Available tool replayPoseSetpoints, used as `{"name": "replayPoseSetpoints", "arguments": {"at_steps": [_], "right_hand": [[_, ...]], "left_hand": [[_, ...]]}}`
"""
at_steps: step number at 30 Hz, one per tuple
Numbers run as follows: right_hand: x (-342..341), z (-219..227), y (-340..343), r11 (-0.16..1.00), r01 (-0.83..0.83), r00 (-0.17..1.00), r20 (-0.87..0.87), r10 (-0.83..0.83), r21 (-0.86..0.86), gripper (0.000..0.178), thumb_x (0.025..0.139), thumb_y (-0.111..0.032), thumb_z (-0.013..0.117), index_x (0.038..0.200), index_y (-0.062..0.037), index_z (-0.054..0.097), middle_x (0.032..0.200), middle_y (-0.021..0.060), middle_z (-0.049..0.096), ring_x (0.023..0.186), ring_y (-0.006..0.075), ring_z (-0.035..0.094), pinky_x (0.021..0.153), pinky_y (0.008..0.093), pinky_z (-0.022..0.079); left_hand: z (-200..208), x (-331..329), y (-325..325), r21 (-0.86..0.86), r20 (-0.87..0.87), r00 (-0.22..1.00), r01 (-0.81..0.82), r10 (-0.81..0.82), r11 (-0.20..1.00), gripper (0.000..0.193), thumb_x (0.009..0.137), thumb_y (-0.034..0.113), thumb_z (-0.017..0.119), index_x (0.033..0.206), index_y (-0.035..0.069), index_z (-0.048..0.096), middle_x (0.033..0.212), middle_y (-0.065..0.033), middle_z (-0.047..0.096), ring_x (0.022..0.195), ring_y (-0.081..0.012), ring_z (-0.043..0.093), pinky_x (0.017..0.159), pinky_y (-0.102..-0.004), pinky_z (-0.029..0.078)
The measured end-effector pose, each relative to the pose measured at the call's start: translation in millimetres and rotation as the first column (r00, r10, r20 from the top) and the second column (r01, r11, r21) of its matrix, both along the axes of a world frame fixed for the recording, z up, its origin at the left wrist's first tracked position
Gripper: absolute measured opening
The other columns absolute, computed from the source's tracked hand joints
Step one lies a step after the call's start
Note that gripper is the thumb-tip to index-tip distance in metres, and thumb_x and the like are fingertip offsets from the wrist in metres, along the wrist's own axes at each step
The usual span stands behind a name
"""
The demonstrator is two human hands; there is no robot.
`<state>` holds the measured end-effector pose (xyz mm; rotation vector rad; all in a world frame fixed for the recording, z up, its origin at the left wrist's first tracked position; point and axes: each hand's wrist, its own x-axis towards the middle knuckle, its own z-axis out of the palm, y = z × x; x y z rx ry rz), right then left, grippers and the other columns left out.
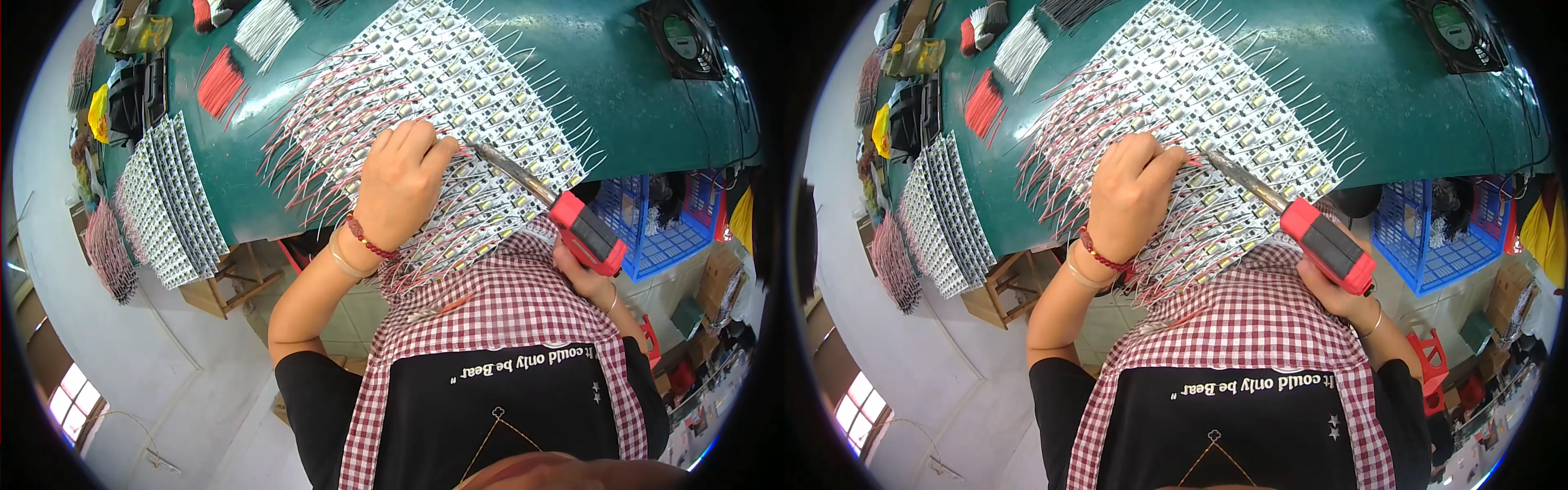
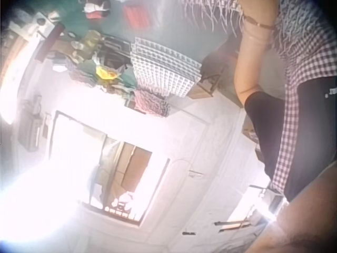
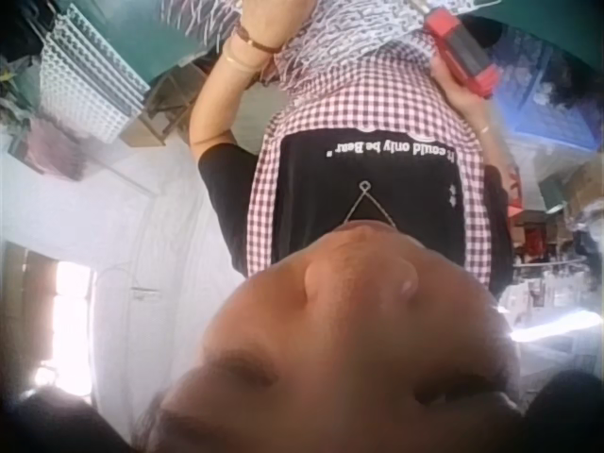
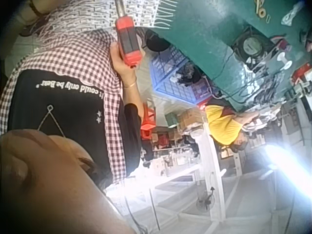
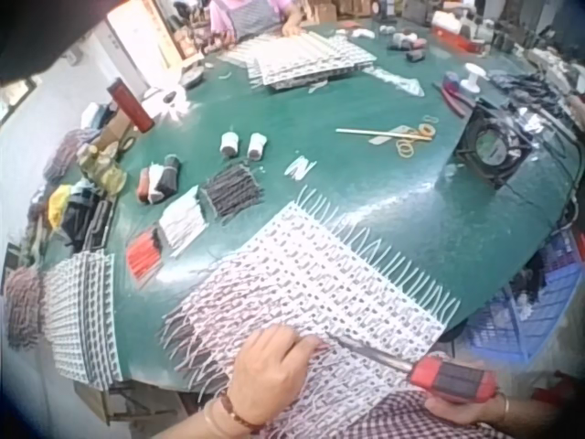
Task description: The person uses a soldering iron to attach red and white wires to a large LED panel. They repeatedly pick up wires, position them on the panel, and apply heat to secure the connections. The person occasionally uses a wooden stick to adjust the wires or clean the solder joints.
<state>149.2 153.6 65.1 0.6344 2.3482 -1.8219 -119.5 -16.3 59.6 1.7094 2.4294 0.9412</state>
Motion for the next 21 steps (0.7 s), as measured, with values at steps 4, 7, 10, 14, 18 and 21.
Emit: {"name": "replayPoseSetpoints", "arguments": {"at_steps": [4,7,10,14,18,21], "right_hand": [[4.1,2.2,-1.0,0.998,0.035,0.999,0.017,-0.034,-0.056,0.016,0.096,-0.012,0.052,0.086,-0.0012,0.056,0.076,0.0032,0.055,0.069,0.0109,0.050,0.064,0.0274,0.042],[6.4,0.0,-1.0,0.990,0.069,0.997,0.039,-0.065,-0.120,0.017,0.096,-0.013,0.051,0.084,-0.0013,0.054,0.076,0.0028,0.055,0.067,0.0106,0.048,0.063,0.0265,0.041],[7.4,-2.3,0.0,0.996,0.043,0.999,0.019,-0.042,-0.076,0.016,0.096,-0.012,0.051,0.085,-0.0010,0.055,0.076,0.0024,0.055,0.068,0.0105,0.049,0.063,0.0261,0.041],[4.4,-1.0,-0.4,0.999,0.022,0.999,-0.024,-0.023,-0.032,0.015,0.096,-0.011,0.052,0.086,-0.0005,0.056,0.077,0.0021,0.056,0.070,0.0105,0.051,0.064,0.0263,0.042],[1.9,0.9,0.6,1.000,0.004,1.000,-0.028,-0.005,-0.028,0.014,0.095,-0.010,0.053,0.086,-0.0003,0.057,0.077,0.0022,0.055,0.071,0.0109,0.052,0.065,0.0269,0.043],[0.5,-0.5,1.6,1.000,-0.022,0.999,-0.038,0.022,0.006,0.014,0.095,-0.010,0.053,0.085,-0.0005,0.057,0.075,0.0022,0.055,0.070,0.0114,0.051,0.065,0.0271,0.043]], "left_hand": [[0.9,-1.2,0.4,0.000,0.007,1.000,0.001,-0.001,1.000,0.015,0.074,-0.002,0.065,0.086,0.007,0.065,0.071,-0.0054,0.045,0.066,-0.0227,0.049,0.060,-0.0346,0.039],[1.1,-0.2,-0.1,-0.020,-0.014,1.000,0.002,-0.002,1.000,0.015,0.073,-0.002,0.064,0.086,0.007,0.065,0.071,-0.0054,0.045,0.066,-0.0223,0.049,0.060,-0.0345,0.039],[1.2,0.6,-0.9,-0.032,-0.047,0.999,0.002,-0.004,0.999,0.016,0.073,-0.002,0.063,0.086,0.007,0.064,0.072,-0.0054,0.044,0.066,-0.0219,0.049,0.060,-0.0342,0.039],[1.7,1.3,-1.7,-0.025,-0.059,0.998,0.009,-0.010,1.000,0.018,0.072,-0.002,0.062,0.088,0.006,0.064,0.073,-0.0053,0.044,0.066,-0.0215,0.048,0.060,-0.0337,0.038],[2.0,1.3,-1.5,-0.021,-0.062,0.998,0.015,-0.016,1.000,0.019,0.071,-0.002,0.062,0.088,0.006,0.063,0.073,-0.0052,0.043,0.066,-0.0214,0.048,0.060,-0.0337,0.038],[1.5,1.3,-1.5,-0.021,-0.079,0.997,0.020,-0.022,1.000,0.020,0.071,-0.002,0.061,0.089,0.006,0.064,0.072,-0.0052,0.043,0.066,-0.0213,0.048,0.060,-0.0336,0.038]]}}
